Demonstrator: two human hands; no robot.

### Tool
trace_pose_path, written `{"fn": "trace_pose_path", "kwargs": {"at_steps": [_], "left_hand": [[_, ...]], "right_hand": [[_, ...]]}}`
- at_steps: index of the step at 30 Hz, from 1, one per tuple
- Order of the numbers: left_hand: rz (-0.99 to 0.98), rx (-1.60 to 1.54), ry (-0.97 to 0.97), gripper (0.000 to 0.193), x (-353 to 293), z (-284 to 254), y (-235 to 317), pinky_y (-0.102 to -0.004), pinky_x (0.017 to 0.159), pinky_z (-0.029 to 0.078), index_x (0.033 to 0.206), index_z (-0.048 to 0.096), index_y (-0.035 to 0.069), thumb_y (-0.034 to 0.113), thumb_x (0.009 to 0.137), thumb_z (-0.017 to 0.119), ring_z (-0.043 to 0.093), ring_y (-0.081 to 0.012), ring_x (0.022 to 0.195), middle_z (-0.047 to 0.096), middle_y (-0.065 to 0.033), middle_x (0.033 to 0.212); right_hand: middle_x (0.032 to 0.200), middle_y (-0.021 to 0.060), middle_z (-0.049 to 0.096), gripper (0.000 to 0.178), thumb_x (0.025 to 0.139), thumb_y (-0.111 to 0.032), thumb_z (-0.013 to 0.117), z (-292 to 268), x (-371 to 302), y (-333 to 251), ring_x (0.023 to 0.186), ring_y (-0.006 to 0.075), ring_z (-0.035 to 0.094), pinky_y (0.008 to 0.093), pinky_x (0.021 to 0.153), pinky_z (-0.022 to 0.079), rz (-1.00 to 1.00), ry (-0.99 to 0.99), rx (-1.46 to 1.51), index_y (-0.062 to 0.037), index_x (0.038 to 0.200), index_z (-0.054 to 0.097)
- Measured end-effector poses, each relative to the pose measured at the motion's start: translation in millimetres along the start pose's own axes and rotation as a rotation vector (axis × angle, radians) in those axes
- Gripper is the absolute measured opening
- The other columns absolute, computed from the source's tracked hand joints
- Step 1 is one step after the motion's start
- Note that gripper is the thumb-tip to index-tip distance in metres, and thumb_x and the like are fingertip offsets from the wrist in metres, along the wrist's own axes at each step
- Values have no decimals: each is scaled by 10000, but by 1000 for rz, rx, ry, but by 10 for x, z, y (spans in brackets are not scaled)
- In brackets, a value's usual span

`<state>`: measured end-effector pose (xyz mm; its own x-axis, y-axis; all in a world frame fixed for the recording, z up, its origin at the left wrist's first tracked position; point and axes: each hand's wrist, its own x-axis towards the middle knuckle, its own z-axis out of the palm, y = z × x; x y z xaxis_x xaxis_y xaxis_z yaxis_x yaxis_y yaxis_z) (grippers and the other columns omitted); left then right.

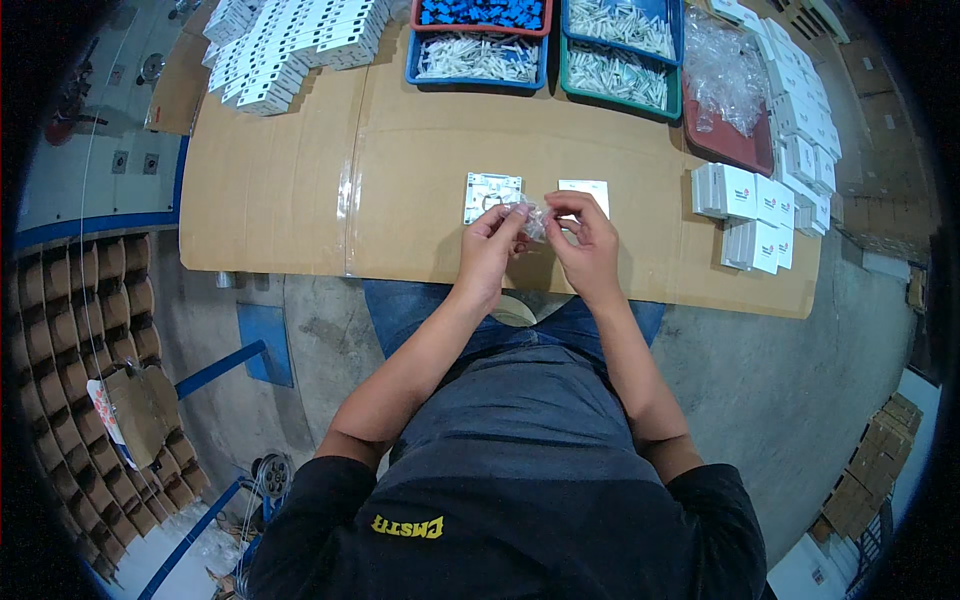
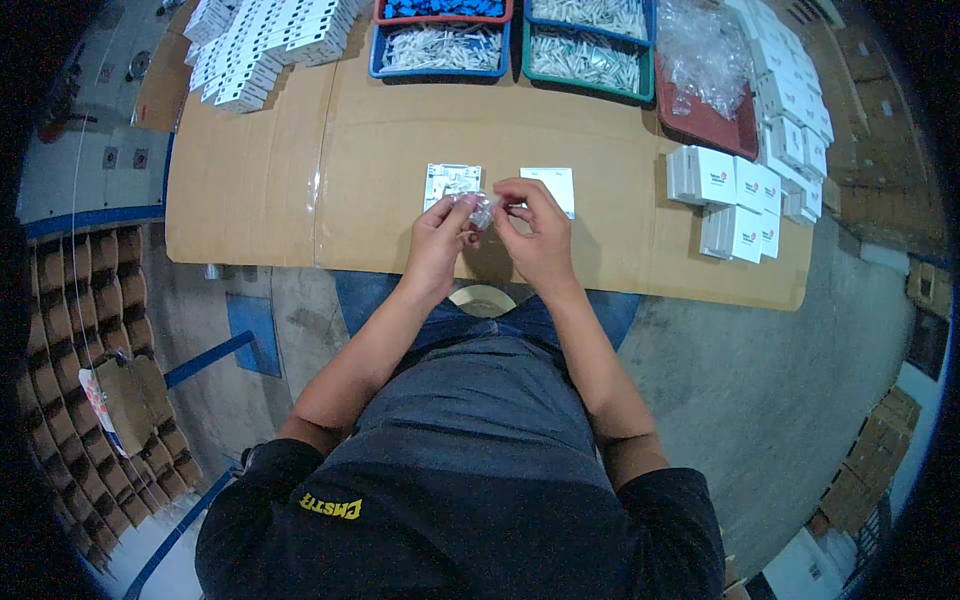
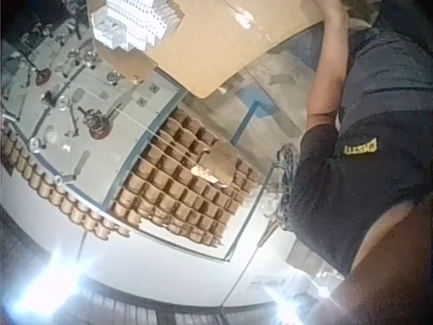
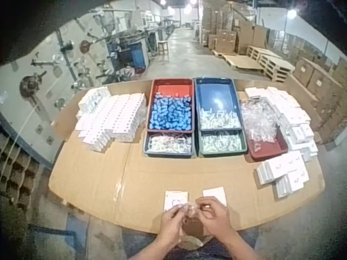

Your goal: The recorder is seen packing some products into small white boxes.

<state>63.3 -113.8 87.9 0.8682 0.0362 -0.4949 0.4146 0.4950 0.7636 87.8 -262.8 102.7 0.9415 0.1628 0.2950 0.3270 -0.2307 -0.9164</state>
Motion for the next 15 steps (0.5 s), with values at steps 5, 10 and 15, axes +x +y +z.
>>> {"fn": "trace_pose_path", "kwargs": {"at_steps": [5,10,15], "left_hand": [[70,-113,30,231,-32,102,-1,-217,679,466,1104,713,60,261,1001,668,588,-56,782,677,13,916],[118,-57,86,258,68,-82,-63,-210,685,454,1145,722,45,254,1004,667,559,-51,771,671,22,922],[385,342,95,389,127,-258,138,-234,771,475,1252,663,48,277,946,734,565,-95,896,647,-26,1060]], "right_hand": [[1011,91,704,178,947,-6,654,55,-31,133,834,150,687,278,712,597,656,0,544,13,1120,613],[940,89,708,116,972,-51,643,28,10,95,727,136,683,266,643,586,675,-102,516,9,1065,608],[788,47,662,107,963,-74,669,71,121,-22,642,96,643,235,540,532,613,-29,473,0,1009,607]]}}
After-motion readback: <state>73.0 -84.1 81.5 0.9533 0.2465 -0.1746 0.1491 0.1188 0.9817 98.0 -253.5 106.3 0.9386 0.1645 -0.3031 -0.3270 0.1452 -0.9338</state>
